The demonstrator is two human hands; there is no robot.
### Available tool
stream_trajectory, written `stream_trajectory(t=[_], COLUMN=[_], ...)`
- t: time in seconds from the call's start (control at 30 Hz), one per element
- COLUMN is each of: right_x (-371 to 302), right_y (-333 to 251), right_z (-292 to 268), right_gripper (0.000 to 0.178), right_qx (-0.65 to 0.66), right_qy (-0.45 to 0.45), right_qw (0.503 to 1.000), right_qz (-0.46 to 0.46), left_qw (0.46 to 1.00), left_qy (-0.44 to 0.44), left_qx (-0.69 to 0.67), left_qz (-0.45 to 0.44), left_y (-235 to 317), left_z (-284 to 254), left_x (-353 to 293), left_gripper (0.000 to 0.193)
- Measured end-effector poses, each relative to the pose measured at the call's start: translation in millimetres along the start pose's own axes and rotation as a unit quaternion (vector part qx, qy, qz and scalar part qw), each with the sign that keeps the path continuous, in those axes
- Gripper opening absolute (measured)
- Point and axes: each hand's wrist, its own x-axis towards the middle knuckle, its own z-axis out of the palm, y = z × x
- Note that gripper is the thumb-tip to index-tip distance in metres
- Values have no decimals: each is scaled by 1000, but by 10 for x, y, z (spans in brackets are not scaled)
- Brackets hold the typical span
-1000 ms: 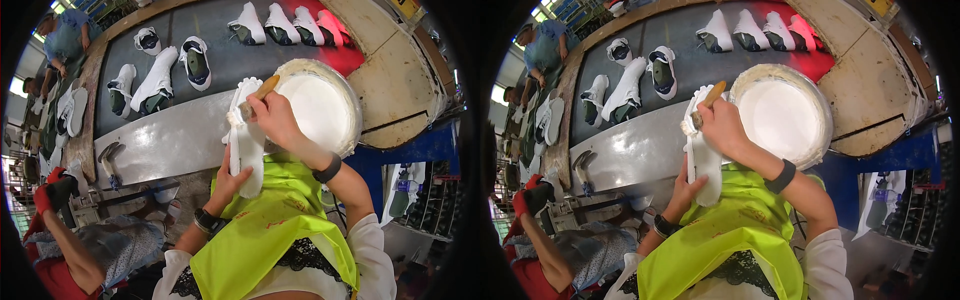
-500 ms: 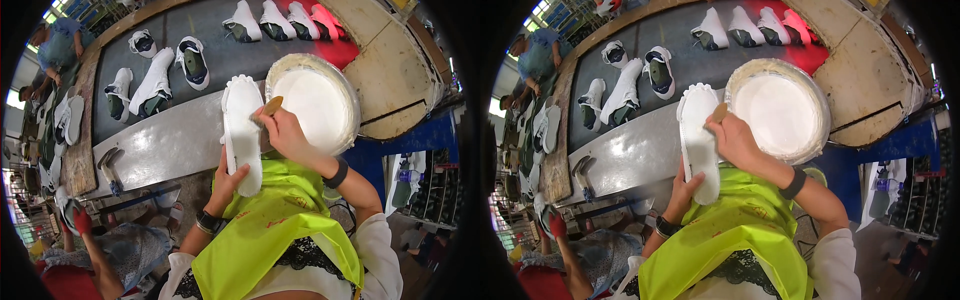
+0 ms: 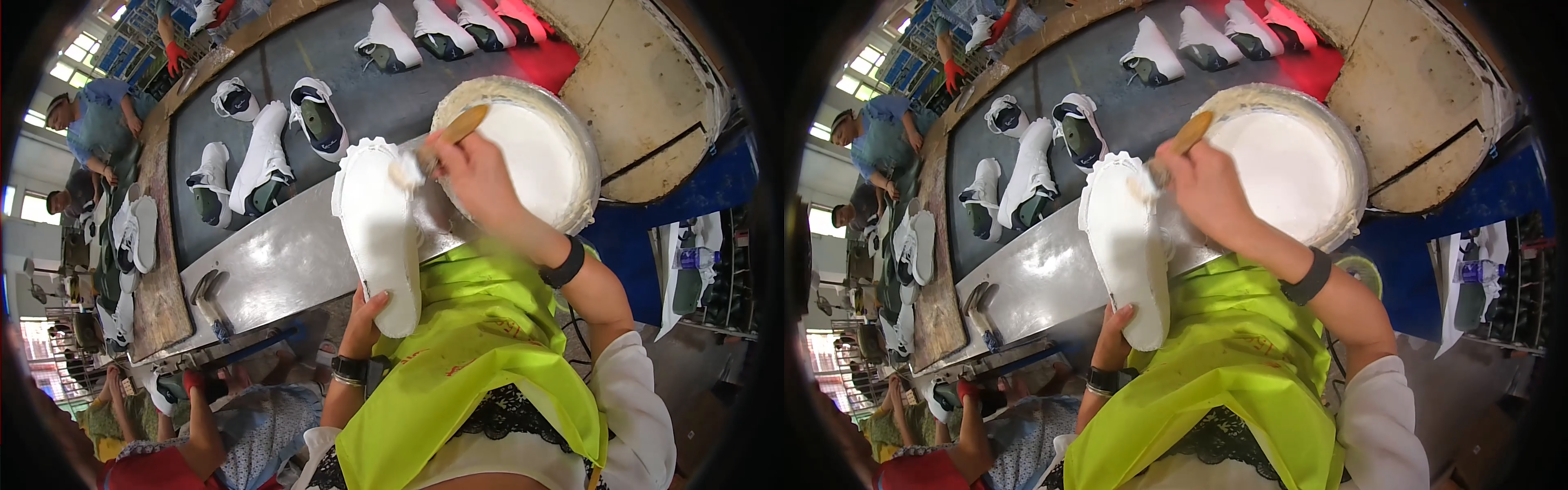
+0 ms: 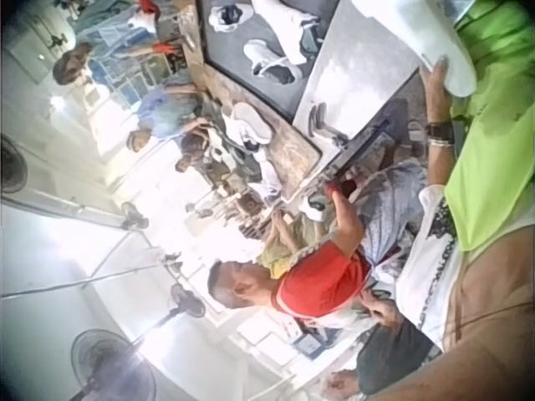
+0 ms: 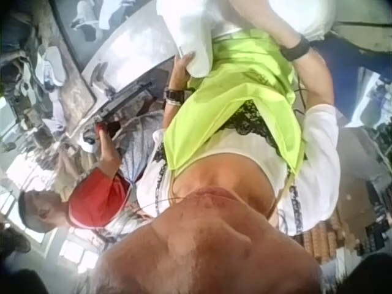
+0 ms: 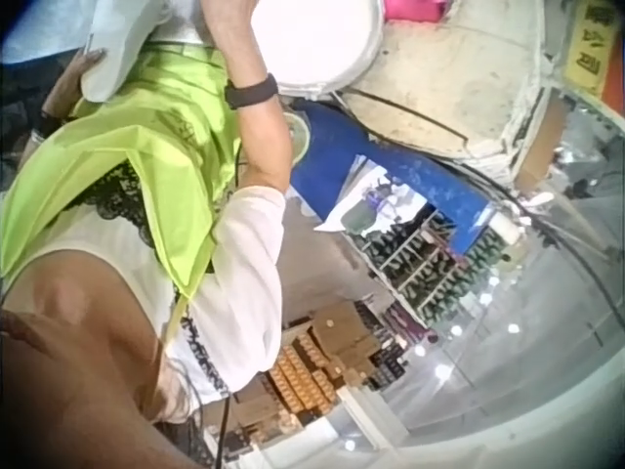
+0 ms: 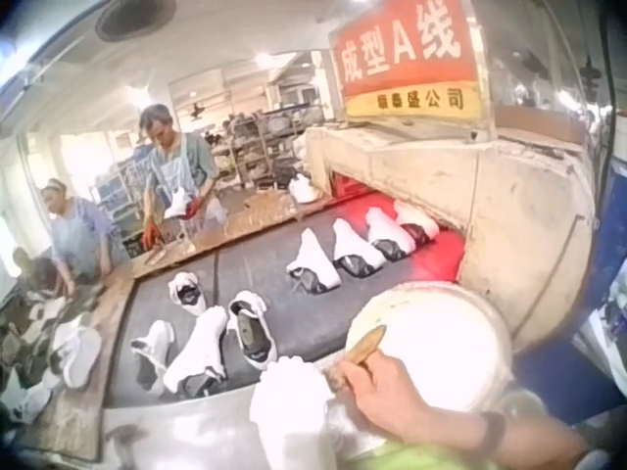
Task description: Apply adhesive or primer to the soles of shoes using a brush and a bowl of liquid.
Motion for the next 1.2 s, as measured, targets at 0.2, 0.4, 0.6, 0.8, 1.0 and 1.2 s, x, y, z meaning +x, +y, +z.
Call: stream_trajectory(t=[0.2, 0.4, 0.6, 0.8, 1.0, 1.2], right_x=[105, -334, -429, -347, -105, 168], right_y=[109, 134, -89, 91, 139, 313], right_z=[215, 310, 305, 484, 301, 643], right_gripper=[21, 20, 20, 19, 27, 24], right_qx=[160, 102, 89, 115, 201, 140], right_qy=[88, 41, 53, 44, 199, 216], right_qw=[983, 994, 994, 992, 959, 966], right_qz=[-12, 22, -46, -37, -32, 7], left_qw=[1000, 999, 998, 998, 996, 993], left_qy=[24, 49, 64, 51, 41, -15], left_qx=[-13, -11, -16, -20, -63, -107], left_qz=[-15, -10, -11, -11, -44, -56], left_y=[-49, -56, -60, -53, -53, -57], left_z=[-177, -227, -316, -330, -371, -173], left_x=[-10, -44, -30, -28, -152, -318], left_gripper=[65, 68, 66, 64, 65, 65])
